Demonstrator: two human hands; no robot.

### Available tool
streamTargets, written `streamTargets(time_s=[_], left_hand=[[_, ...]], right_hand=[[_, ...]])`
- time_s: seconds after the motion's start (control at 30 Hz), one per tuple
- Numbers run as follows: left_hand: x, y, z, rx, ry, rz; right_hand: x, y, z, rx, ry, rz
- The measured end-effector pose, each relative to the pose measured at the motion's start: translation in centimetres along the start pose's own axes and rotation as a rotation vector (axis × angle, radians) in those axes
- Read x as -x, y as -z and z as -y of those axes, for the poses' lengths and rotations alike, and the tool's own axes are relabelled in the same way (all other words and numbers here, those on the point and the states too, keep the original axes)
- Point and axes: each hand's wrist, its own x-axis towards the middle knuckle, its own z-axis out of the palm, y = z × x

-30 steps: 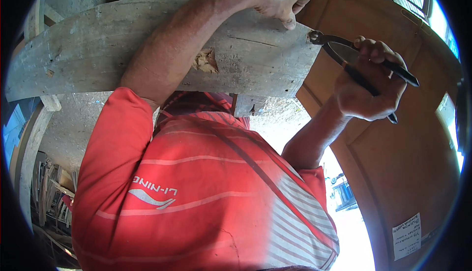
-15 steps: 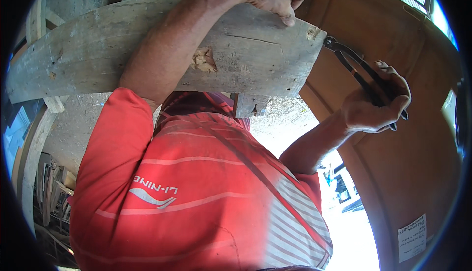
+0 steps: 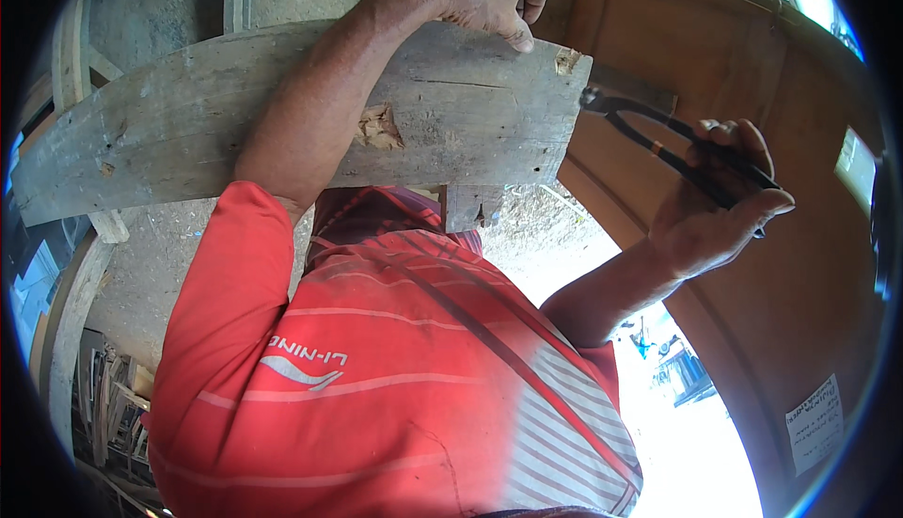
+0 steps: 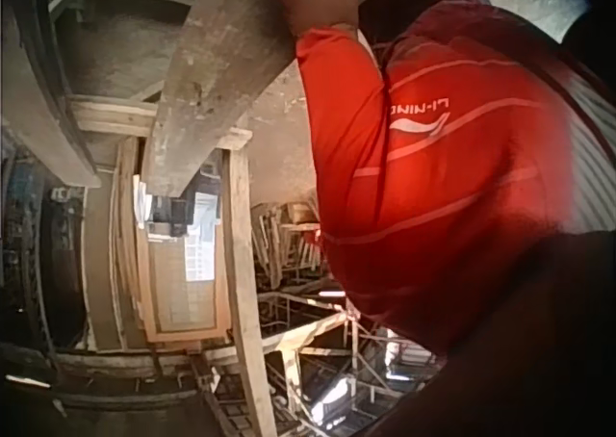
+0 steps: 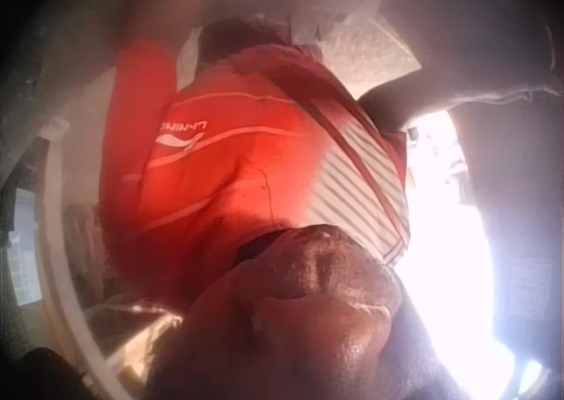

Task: The person removes nails from a wooden plank using pincers and a hammer.

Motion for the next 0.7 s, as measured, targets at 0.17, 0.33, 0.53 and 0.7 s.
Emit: streamTargets(time_s=[0.17, 0.33, 0.53, 0.7], left_hand=[[2.3, -0.3, 0.7, 0.018, -0.153, -0.206], [12.9, 1.1, 0.6, 0.070, 0.194, -0.486], [23.5, 2.1, 3.6, -0.293, 0.230, -0.971], [25.6, 0.0, 6.8, -0.354, 0.244, -1.037]], right_hand=[[3.6, -1.7, 0.7, -0.291, -0.238, 0.083], [7.4, -8.1, -1.6, -0.652, -0.617, 0.104], [10.5, -15.9, -4.2, -0.772, -0.765, 0.307], [8.8, -14.3, -4.6, 0.459, -0.022, 0.352]])
